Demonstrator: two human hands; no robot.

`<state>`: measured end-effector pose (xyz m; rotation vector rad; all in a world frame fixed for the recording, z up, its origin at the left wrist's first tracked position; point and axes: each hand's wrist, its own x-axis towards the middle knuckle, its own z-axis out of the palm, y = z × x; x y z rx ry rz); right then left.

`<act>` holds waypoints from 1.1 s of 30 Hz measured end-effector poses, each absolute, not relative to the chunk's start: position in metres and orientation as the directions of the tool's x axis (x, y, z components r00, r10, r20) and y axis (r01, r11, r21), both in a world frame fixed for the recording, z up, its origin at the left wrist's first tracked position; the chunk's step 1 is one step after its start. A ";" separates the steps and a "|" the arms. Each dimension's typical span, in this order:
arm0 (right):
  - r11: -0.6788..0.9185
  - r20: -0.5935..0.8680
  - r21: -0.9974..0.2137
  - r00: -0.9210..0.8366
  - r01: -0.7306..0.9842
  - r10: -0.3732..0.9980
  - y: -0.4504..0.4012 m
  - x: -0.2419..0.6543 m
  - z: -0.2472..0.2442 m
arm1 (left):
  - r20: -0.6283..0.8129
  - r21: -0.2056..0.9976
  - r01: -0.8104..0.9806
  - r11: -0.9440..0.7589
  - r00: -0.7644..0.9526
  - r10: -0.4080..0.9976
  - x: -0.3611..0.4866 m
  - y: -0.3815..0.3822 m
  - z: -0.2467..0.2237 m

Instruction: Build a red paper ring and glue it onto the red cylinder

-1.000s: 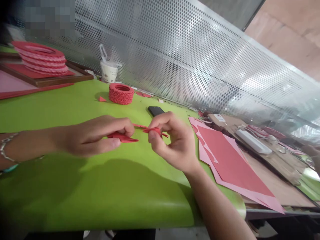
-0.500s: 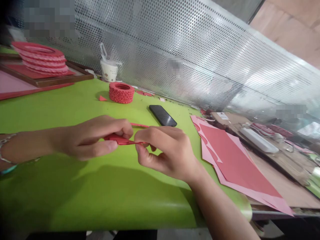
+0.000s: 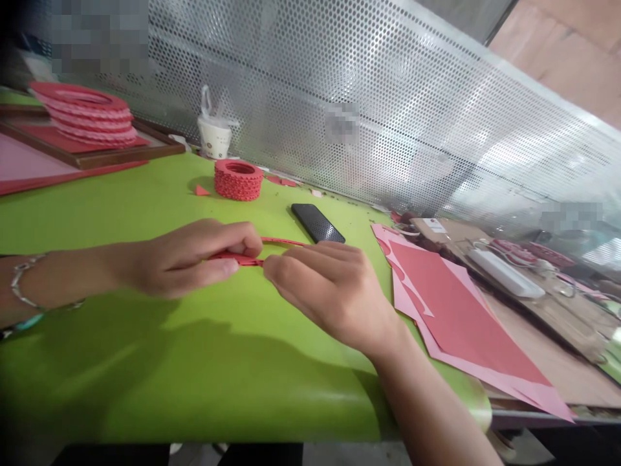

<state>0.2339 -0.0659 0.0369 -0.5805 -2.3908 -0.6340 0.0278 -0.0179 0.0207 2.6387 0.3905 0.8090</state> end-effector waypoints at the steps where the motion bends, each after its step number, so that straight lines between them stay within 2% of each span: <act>1: 0.783 0.627 0.314 -0.737 0.537 0.253 -0.066 0.234 0.037 | 0.479 0.406 0.159 -0.900 0.801 0.358 0.028 -0.018 0.021; 4: 0.761 0.624 0.335 -0.736 0.556 0.262 -0.065 0.234 0.036 | 0.469 0.397 0.168 -0.902 0.808 0.357 0.027 -0.017 0.021; 11: 0.761 0.668 0.234 -0.669 0.605 0.326 -0.065 0.229 0.036 | 0.487 0.322 0.115 -0.940 0.831 0.269 0.026 -0.014 0.018; 17: 0.724 0.629 0.356 -0.725 0.590 0.281 -0.066 0.232 0.034 | 0.503 0.339 0.120 -0.933 0.815 0.287 0.027 -0.015 0.019; 20: 0.735 0.602 0.381 -0.754 0.562 0.264 -0.066 0.232 0.035 | 0.518 0.355 0.133 -0.925 0.796 0.313 0.028 -0.016 0.020; 28: 0.795 0.579 0.254 -0.745 0.550 0.330 -0.065 0.232 0.037 | 0.483 0.360 0.133 -0.924 0.820 0.306 0.027 -0.013 0.017; 33: 0.813 0.575 0.242 -0.754 0.529 0.319 -0.064 0.233 0.037 | 0.467 0.337 0.124 -0.933 0.839 0.280 0.027 -0.012 0.015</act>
